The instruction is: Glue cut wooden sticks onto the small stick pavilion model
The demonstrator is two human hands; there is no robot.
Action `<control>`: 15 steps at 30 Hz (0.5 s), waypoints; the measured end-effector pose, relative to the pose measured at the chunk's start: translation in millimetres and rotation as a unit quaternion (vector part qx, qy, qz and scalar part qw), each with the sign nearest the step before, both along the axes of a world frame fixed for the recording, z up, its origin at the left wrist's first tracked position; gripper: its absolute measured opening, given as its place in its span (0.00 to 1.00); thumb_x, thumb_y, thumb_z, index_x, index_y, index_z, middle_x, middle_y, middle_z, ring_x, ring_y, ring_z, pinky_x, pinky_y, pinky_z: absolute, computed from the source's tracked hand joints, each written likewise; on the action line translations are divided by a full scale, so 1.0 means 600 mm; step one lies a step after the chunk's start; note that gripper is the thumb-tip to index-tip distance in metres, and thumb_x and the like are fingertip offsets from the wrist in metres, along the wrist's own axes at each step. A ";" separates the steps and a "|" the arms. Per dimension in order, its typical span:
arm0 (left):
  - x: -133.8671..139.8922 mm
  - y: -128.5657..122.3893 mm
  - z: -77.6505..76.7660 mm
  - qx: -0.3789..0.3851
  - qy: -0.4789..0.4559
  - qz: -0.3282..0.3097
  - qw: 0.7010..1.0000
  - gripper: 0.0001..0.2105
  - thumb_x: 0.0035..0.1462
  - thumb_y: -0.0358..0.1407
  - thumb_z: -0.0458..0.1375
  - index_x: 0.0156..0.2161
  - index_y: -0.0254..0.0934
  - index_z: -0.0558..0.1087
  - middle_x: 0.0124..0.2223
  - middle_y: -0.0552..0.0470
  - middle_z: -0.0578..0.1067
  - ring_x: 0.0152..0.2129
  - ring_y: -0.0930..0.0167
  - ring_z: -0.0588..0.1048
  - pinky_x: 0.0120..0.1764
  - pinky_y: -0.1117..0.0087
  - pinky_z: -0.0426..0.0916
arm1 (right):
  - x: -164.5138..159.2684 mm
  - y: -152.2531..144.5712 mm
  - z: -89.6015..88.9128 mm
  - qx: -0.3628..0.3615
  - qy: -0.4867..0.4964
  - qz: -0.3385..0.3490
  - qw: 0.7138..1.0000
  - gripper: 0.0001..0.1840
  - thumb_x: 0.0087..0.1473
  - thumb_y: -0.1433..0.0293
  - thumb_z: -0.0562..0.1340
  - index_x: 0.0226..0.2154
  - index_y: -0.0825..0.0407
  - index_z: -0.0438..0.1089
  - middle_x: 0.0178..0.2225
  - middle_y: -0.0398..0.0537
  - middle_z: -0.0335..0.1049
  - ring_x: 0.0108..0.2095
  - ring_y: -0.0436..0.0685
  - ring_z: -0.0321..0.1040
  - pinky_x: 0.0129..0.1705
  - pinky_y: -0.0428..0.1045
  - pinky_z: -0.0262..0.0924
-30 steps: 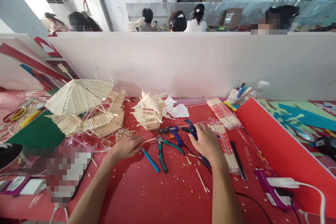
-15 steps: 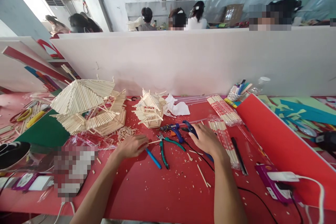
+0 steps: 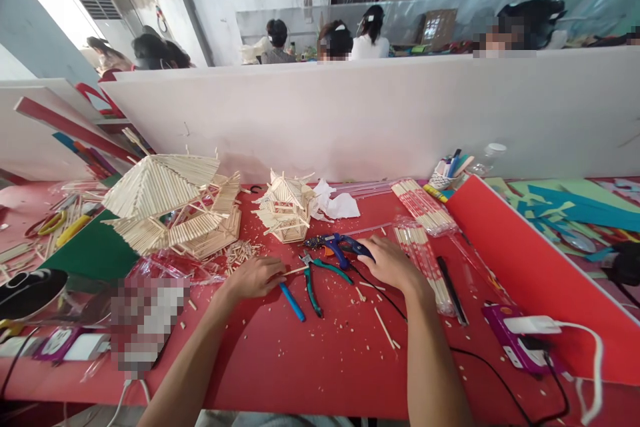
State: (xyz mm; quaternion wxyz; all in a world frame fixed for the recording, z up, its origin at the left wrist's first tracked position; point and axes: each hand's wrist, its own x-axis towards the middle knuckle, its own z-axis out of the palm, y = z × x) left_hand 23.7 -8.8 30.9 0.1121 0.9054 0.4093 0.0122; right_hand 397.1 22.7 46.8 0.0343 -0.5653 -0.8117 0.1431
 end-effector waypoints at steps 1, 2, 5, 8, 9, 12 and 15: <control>0.001 -0.001 0.001 -0.002 0.002 0.001 1.000 0.11 0.70 0.39 0.51 0.44 0.40 0.75 0.40 0.49 0.78 0.34 0.69 0.77 0.35 0.70 0.65 | 0.001 0.000 0.000 -0.003 0.002 -0.001 1.000 0.23 0.67 0.66 0.54 0.60 0.52 0.69 0.57 0.59 0.72 0.56 0.67 0.70 0.58 0.57 0.62; 0.002 -0.001 0.002 -0.002 0.003 0.003 1.000 0.11 0.70 0.39 0.51 0.44 0.40 0.75 0.41 0.49 0.79 0.34 0.69 0.77 0.34 0.70 0.65 | 0.001 0.000 0.000 -0.005 0.004 -0.003 1.000 0.23 0.67 0.66 0.54 0.60 0.51 0.69 0.57 0.58 0.72 0.57 0.66 0.70 0.58 0.57 0.62; 0.005 -0.002 0.005 -0.006 0.009 0.004 1.000 0.11 0.70 0.39 0.52 0.44 0.40 0.75 0.41 0.49 0.79 0.35 0.68 0.77 0.33 0.70 0.64 | 0.002 0.001 -0.002 -0.008 0.019 -0.008 1.000 0.22 0.69 0.64 0.52 0.60 0.48 0.70 0.58 0.57 0.73 0.57 0.65 0.70 0.57 0.56 0.62; 0.007 -0.003 0.009 -0.006 0.015 0.006 1.000 0.10 0.70 0.39 0.52 0.45 0.39 0.75 0.42 0.48 0.79 0.36 0.68 0.78 0.34 0.70 0.64 | -0.001 0.003 -0.004 -0.021 0.032 -0.039 0.998 0.24 0.72 0.61 0.47 0.58 0.48 0.71 0.57 0.56 0.75 0.56 0.66 0.72 0.53 0.55 0.63; 0.007 -0.004 0.011 -0.006 0.016 0.006 1.000 0.10 0.70 0.39 0.52 0.45 0.39 0.75 0.42 0.48 0.79 0.36 0.68 0.78 0.34 0.70 0.64 | -0.002 0.004 -0.004 -0.028 0.035 -0.050 0.998 0.25 0.72 0.60 0.46 0.58 0.48 0.71 0.56 0.56 0.75 0.55 0.66 0.73 0.52 0.54 0.64; 0.009 -0.007 0.018 -0.006 0.018 0.009 1.000 0.11 0.71 0.40 0.52 0.45 0.39 0.75 0.43 0.48 0.79 0.37 0.67 0.78 0.35 0.70 0.65 | -0.004 0.004 -0.007 -0.038 0.036 -0.050 0.997 0.25 0.72 0.59 0.46 0.58 0.49 0.70 0.56 0.57 0.75 0.54 0.67 0.73 0.51 0.54 0.64; 0.012 -0.013 0.031 0.000 0.027 0.017 0.999 0.13 0.72 0.41 0.50 0.44 0.39 0.75 0.43 0.47 0.79 0.37 0.66 0.78 0.35 0.70 0.65 | -0.004 0.003 -0.011 -0.025 0.021 -0.033 0.999 0.25 0.72 0.58 0.46 0.59 0.50 0.68 0.58 0.58 0.73 0.55 0.68 0.72 0.53 0.56 0.63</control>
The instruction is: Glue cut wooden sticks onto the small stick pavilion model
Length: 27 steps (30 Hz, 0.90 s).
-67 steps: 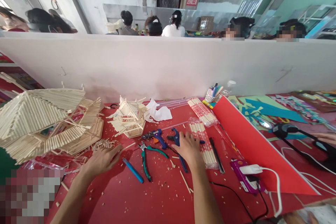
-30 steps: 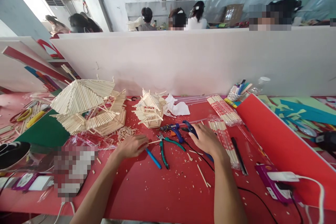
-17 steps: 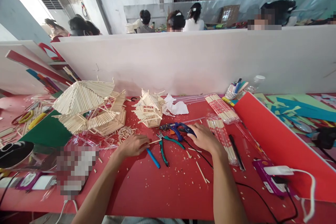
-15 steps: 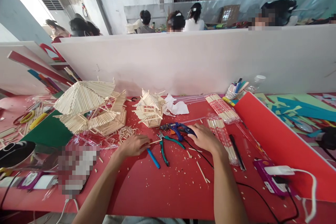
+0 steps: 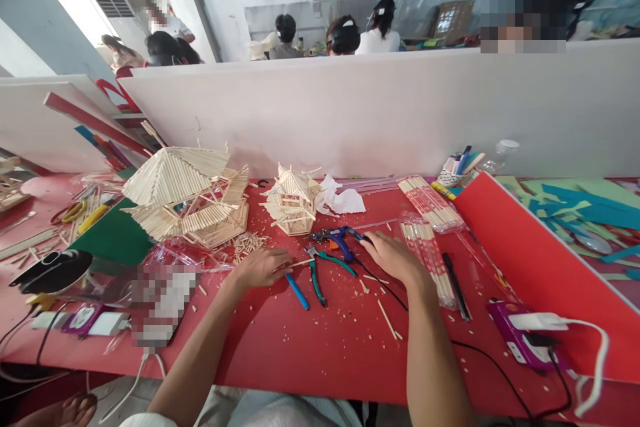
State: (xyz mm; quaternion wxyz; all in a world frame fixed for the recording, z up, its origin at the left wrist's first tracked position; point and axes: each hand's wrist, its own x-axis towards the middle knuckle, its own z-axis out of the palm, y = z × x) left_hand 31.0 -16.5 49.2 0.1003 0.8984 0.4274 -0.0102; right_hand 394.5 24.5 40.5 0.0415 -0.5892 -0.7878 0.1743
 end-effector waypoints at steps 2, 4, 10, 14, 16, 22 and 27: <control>0.001 -0.006 0.012 0.013 0.000 0.002 1.000 0.14 0.72 0.40 0.48 0.43 0.37 0.75 0.42 0.46 0.79 0.37 0.66 0.78 0.35 0.69 0.65 | -0.001 -0.001 -0.004 0.011 -0.016 0.006 1.000 0.25 0.72 0.58 0.47 0.60 0.51 0.67 0.59 0.59 0.72 0.56 0.69 0.71 0.54 0.58 0.62; -0.002 -0.016 0.024 0.032 -0.017 0.007 0.999 0.16 0.73 0.40 0.46 0.43 0.37 0.75 0.41 0.46 0.79 0.36 0.66 0.78 0.36 0.69 0.66 | -0.003 0.000 -0.008 0.016 -0.033 0.008 0.999 0.25 0.72 0.58 0.48 0.60 0.52 0.67 0.58 0.61 0.71 0.56 0.70 0.70 0.55 0.59 0.61; -0.042 -0.070 0.060 0.119 -0.122 0.108 0.979 0.14 0.73 0.39 0.47 0.43 0.39 0.74 0.38 0.48 0.78 0.34 0.69 0.77 0.35 0.71 0.66 | -0.015 -0.002 -0.014 0.014 -0.068 -0.011 0.998 0.25 0.71 0.57 0.49 0.60 0.52 0.67 0.57 0.64 0.71 0.56 0.71 0.70 0.57 0.62 0.58; -0.099 -0.104 0.100 0.228 -0.192 0.275 0.914 0.13 0.71 0.39 0.48 0.40 0.40 0.74 0.39 0.48 0.78 0.37 0.68 0.76 0.41 0.70 0.69 | -0.022 -0.008 -0.004 0.010 -0.102 -0.019 0.995 0.24 0.71 0.59 0.48 0.59 0.53 0.67 0.55 0.66 0.71 0.56 0.72 0.70 0.56 0.64 0.58; -0.128 -0.114 0.121 0.291 -0.202 0.343 0.870 0.12 0.69 0.40 0.50 0.40 0.40 0.74 0.40 0.47 0.78 0.38 0.65 0.76 0.43 0.67 0.69 | -0.026 -0.012 0.003 0.006 -0.123 -0.018 0.992 0.24 0.72 0.60 0.48 0.58 0.54 0.67 0.55 0.66 0.71 0.55 0.73 0.71 0.55 0.64 0.59; -0.183 -0.111 0.147 0.361 -0.173 0.443 0.802 0.14 0.69 0.43 0.50 0.47 0.41 0.76 0.51 0.45 0.78 0.50 0.58 0.75 0.57 0.56 0.65 | -0.046 -0.020 0.012 -0.009 -0.148 0.003 0.989 0.23 0.69 0.60 0.51 0.56 0.59 0.69 0.55 0.68 0.70 0.55 0.74 0.69 0.53 0.63 0.62; -0.227 -0.069 0.136 0.257 -0.176 0.437 0.844 0.20 0.67 0.48 0.50 0.52 0.42 0.77 0.59 0.42 0.74 0.58 0.53 0.71 0.61 0.51 0.64 | -0.051 -0.016 0.005 -0.008 -0.129 -0.002 0.992 0.23 0.69 0.60 0.52 0.55 0.58 0.70 0.55 0.69 0.70 0.55 0.74 0.70 0.51 0.62 0.63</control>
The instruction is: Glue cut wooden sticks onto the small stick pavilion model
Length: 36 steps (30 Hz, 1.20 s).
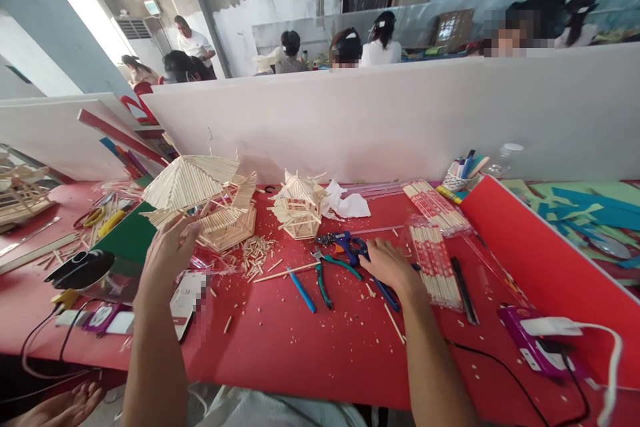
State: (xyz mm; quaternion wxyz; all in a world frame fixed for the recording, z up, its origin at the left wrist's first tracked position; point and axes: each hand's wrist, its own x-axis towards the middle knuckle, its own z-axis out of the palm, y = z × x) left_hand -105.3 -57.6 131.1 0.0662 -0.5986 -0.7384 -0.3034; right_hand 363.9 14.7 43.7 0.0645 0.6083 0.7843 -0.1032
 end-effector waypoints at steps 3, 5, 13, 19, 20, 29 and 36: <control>-0.028 0.030 0.005 -0.056 -0.062 -0.065 0.994 0.25 0.67 0.53 0.47 0.54 0.40 0.77 0.58 0.43 0.76 0.58 0.56 0.73 0.62 0.54 0.64 | 0.005 0.004 -0.004 0.003 0.012 -0.004 1.000 0.24 0.68 0.59 0.53 0.56 0.58 0.70 0.56 0.68 0.70 0.56 0.73 0.69 0.53 0.61 0.62; -0.043 0.044 0.015 -0.075 -0.088 -0.125 0.985 0.28 0.65 0.57 0.49 0.54 0.38 0.78 0.59 0.42 0.76 0.57 0.56 0.73 0.63 0.54 0.64 | 0.008 0.007 -0.007 0.002 0.020 -0.004 1.000 0.25 0.68 0.58 0.53 0.57 0.59 0.69 0.57 0.69 0.70 0.57 0.73 0.69 0.54 0.61 0.62; -0.082 0.055 0.035 -0.126 -0.196 -0.206 0.950 0.35 0.58 0.61 0.55 0.58 0.34 0.77 0.48 0.41 0.82 0.40 0.60 0.79 0.41 0.61 0.77 | 0.013 0.013 -0.020 -0.003 0.038 -0.005 0.999 0.28 0.68 0.58 0.53 0.60 0.61 0.66 0.59 0.70 0.69 0.60 0.73 0.67 0.57 0.60 0.61; -0.072 0.084 0.010 -0.027 -0.190 -0.149 0.970 0.25 0.56 0.51 0.59 0.49 0.32 0.82 0.46 0.42 0.83 0.43 0.59 0.80 0.48 0.61 0.75 | 0.010 0.013 -0.017 -0.001 0.046 -0.011 0.999 0.29 0.68 0.57 0.54 0.60 0.61 0.67 0.58 0.70 0.70 0.60 0.74 0.67 0.57 0.61 0.61; -0.070 0.088 0.006 -0.014 -0.192 -0.140 0.971 0.25 0.57 0.50 0.59 0.49 0.32 0.82 0.46 0.42 0.84 0.44 0.59 0.81 0.49 0.62 0.75 | 0.010 0.012 -0.016 -0.002 0.046 -0.010 0.999 0.29 0.68 0.57 0.54 0.60 0.61 0.66 0.58 0.70 0.69 0.60 0.74 0.67 0.57 0.61 0.61; -0.065 0.085 0.004 0.061 -0.236 -0.100 0.965 0.22 0.57 0.45 0.60 0.51 0.33 0.81 0.46 0.45 0.84 0.44 0.61 0.82 0.47 0.66 0.76 | 0.010 0.013 -0.014 -0.014 0.034 -0.014 0.999 0.31 0.69 0.56 0.53 0.62 0.61 0.65 0.60 0.69 0.68 0.61 0.74 0.66 0.58 0.60 0.61; -0.074 0.073 0.007 0.071 -0.186 -0.086 0.976 0.20 0.58 0.44 0.58 0.50 0.35 0.82 0.46 0.46 0.84 0.44 0.60 0.82 0.48 0.64 0.76 | 0.017 0.018 -0.022 -0.017 0.049 -0.011 0.999 0.31 0.69 0.55 0.52 0.62 0.61 0.65 0.59 0.68 0.68 0.60 0.74 0.66 0.57 0.60 0.61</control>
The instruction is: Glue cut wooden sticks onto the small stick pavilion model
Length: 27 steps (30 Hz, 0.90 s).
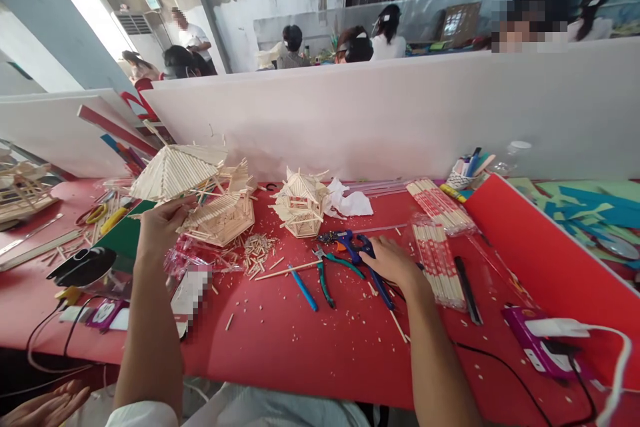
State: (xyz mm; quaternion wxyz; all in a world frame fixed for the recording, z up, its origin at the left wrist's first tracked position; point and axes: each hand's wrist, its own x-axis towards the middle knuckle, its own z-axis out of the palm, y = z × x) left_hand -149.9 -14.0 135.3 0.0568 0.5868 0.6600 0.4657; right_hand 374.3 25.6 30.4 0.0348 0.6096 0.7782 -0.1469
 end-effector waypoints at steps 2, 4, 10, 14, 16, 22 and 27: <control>0.000 -0.002 -0.004 -0.004 0.041 0.003 0.999 0.19 0.59 0.44 0.58 0.49 0.37 0.82 0.46 0.47 0.84 0.45 0.60 0.81 0.50 0.63 0.75 | 0.000 0.000 -0.001 0.002 0.001 0.000 1.000 0.30 0.68 0.55 0.53 0.61 0.60 0.66 0.59 0.68 0.68 0.60 0.74 0.66 0.57 0.60 0.61; 0.002 -0.002 -0.011 -0.016 0.064 0.001 0.998 0.19 0.59 0.44 0.57 0.48 0.37 0.82 0.45 0.48 0.84 0.45 0.60 0.81 0.51 0.63 0.74 | -0.001 -0.001 0.001 0.003 -0.001 -0.004 1.000 0.30 0.68 0.55 0.53 0.61 0.60 0.66 0.59 0.68 0.68 0.60 0.73 0.66 0.57 0.59 0.61; -0.005 0.000 -0.020 -0.070 0.073 -0.003 0.995 0.22 0.61 0.43 0.54 0.52 0.32 0.79 0.46 0.47 0.84 0.43 0.63 0.80 0.49 0.64 0.73 | 0.005 -0.003 0.003 -0.009 0.025 -0.017 0.999 0.35 0.68 0.50 0.53 0.64 0.59 0.64 0.62 0.68 0.67 0.63 0.73 0.63 0.61 0.60 0.58; -0.007 -0.023 0.001 -0.102 0.137 -0.046 0.984 0.22 0.63 0.42 0.52 0.57 0.35 0.77 0.54 0.47 0.81 0.50 0.63 0.78 0.55 0.62 0.70 | 0.016 -0.001 -0.003 0.010 0.056 -0.012 0.998 0.33 0.68 0.52 0.53 0.65 0.57 0.64 0.63 0.67 0.66 0.63 0.71 0.64 0.62 0.59 0.57; 0.006 -0.055 0.015 -0.117 0.168 -0.020 0.979 0.22 0.63 0.40 0.52 0.58 0.39 0.76 0.54 0.47 0.81 0.50 0.63 0.78 0.52 0.62 0.71 | 0.018 0.000 -0.003 0.023 0.065 -0.009 0.998 0.31 0.68 0.54 0.55 0.64 0.55 0.64 0.62 0.65 0.68 0.63 0.69 0.65 0.62 0.58 0.57; 0.102 -0.179 0.035 0.040 0.208 0.072 0.975 0.14 0.64 0.39 0.53 0.49 0.49 0.79 0.54 0.53 0.81 0.46 0.65 0.80 0.42 0.69 0.73 | 0.006 -0.006 0.013 0.082 0.073 -0.018 0.994 0.26 0.69 0.58 0.53 0.62 0.53 0.67 0.59 0.64 0.71 0.61 0.71 0.67 0.60 0.60 0.61; 0.178 -0.162 -0.014 -0.079 0.079 -0.110 0.988 0.14 0.66 0.45 0.53 0.46 0.43 0.79 0.35 0.52 0.82 0.28 0.70 0.79 0.31 0.74 0.71 | -0.018 -0.012 0.037 0.124 0.160 -0.016 0.979 0.18 0.68 0.62 0.56 0.56 0.49 0.71 0.55 0.58 0.75 0.55 0.66 0.72 0.54 0.57 0.65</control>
